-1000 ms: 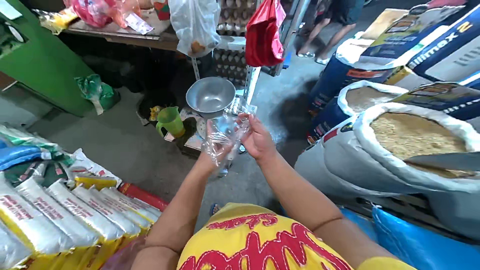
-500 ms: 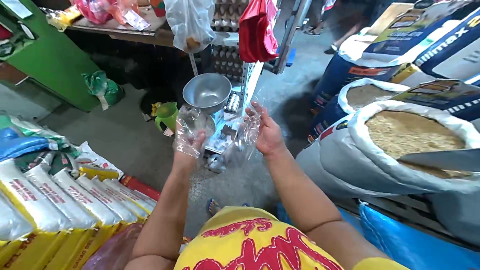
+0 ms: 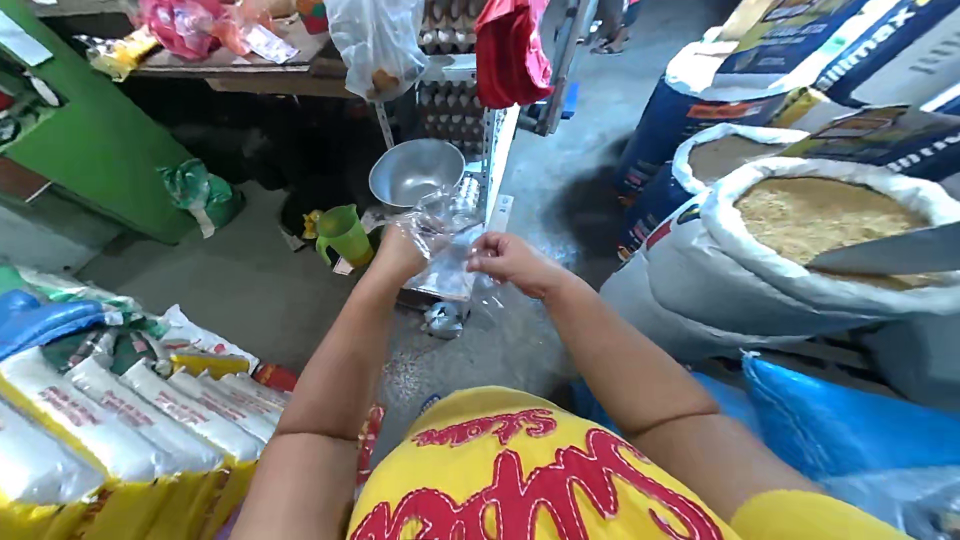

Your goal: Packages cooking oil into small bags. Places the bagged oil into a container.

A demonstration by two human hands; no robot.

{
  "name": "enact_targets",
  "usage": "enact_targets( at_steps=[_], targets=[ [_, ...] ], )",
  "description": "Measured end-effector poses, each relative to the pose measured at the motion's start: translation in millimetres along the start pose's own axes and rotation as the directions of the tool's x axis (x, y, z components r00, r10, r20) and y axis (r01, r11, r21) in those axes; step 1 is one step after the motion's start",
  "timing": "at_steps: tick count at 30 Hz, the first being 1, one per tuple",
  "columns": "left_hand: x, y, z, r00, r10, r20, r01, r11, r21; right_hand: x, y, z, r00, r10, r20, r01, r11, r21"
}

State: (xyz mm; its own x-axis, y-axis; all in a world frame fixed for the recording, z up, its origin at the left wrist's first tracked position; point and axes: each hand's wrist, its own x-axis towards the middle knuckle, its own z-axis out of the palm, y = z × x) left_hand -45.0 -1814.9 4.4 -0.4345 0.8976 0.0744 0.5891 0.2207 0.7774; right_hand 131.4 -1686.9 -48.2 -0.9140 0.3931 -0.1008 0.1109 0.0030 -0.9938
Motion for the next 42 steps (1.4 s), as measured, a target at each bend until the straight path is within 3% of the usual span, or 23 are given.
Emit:
enact_targets(
  at_steps=[3,6,10,13,18,22,25,29,32,35,38,42],
  targets=[
    [4.8,-22.9,-20.9,0.991,-0.134,-0.009,0.133,0.989,-0.057,-5.1,22.4,-4.9,0.997,0.057,0.057,-0.051,0.994,-0.100],
    [6.1,-48.5,-38.4,0.991,-0.125,0.050,0.131,0.981,-0.146,-11.8,42.2,-1.5,0.993,0.083,-0.085,-0.086,0.996,-0.034],
    [-8.0,-58.0,-32.6,0.940,0.034,0.339,0.038,0.978,-0.204,-14.6,40.0,22.1,0.945,0.068,-0.320,-0.065,0.998,0.020],
    [-8.8,-55.3,-8.5,0.865,0.067,0.497,0.043,0.978,-0.206,-6.3,30.0,40.0,0.935,0.039,-0.351,-0.055,0.998,-0.036],
    [9.6,-34.8,8.3,0.924,-0.013,0.382,0.098,0.974,-0.204,-2.4,7.9,49.7,0.886,0.021,-0.463,-0.045,0.998,-0.042],
    [23.7,-40.7,0.6,0.942,0.053,0.333,0.013,0.981,-0.192,-26.4,7.6,40.3,0.932,0.005,-0.364,-0.052,0.991,-0.121],
    [28.3,-43.1,-9.3,0.961,0.067,0.269,-0.007,0.976,-0.217,-52.8,4.3,29.4,0.955,0.087,-0.284,-0.160,0.956,-0.244],
    [34.1,-43.7,-26.3,0.986,-0.014,0.168,0.046,0.981,-0.186,-90.7,19.7,0.5,0.927,0.112,-0.358,-0.221,0.934,-0.281],
    [35.3,-52.8,-32.4,0.991,-0.049,0.123,0.076,0.971,-0.228,-111.6,27.3,-19.8,0.841,0.100,-0.532,-0.202,0.970,-0.137],
    [32.4,-58.3,-29.9,0.993,-0.071,0.097,0.095,0.957,-0.275,-117.0,21.3,-26.7,0.706,0.124,-0.697,-0.028,0.989,0.147],
    [27.7,-59.6,-20.0,0.992,-0.089,0.084,0.111,0.944,-0.312,-112.7,15.4,-32.0,0.687,0.163,-0.708,0.075,0.954,0.292],
    [20.7,-60.2,-5.2,0.990,-0.106,0.093,0.129,0.950,-0.284,-98.3,15.8,-39.1,0.676,0.148,-0.722,0.109,0.949,0.297]
  ],
)
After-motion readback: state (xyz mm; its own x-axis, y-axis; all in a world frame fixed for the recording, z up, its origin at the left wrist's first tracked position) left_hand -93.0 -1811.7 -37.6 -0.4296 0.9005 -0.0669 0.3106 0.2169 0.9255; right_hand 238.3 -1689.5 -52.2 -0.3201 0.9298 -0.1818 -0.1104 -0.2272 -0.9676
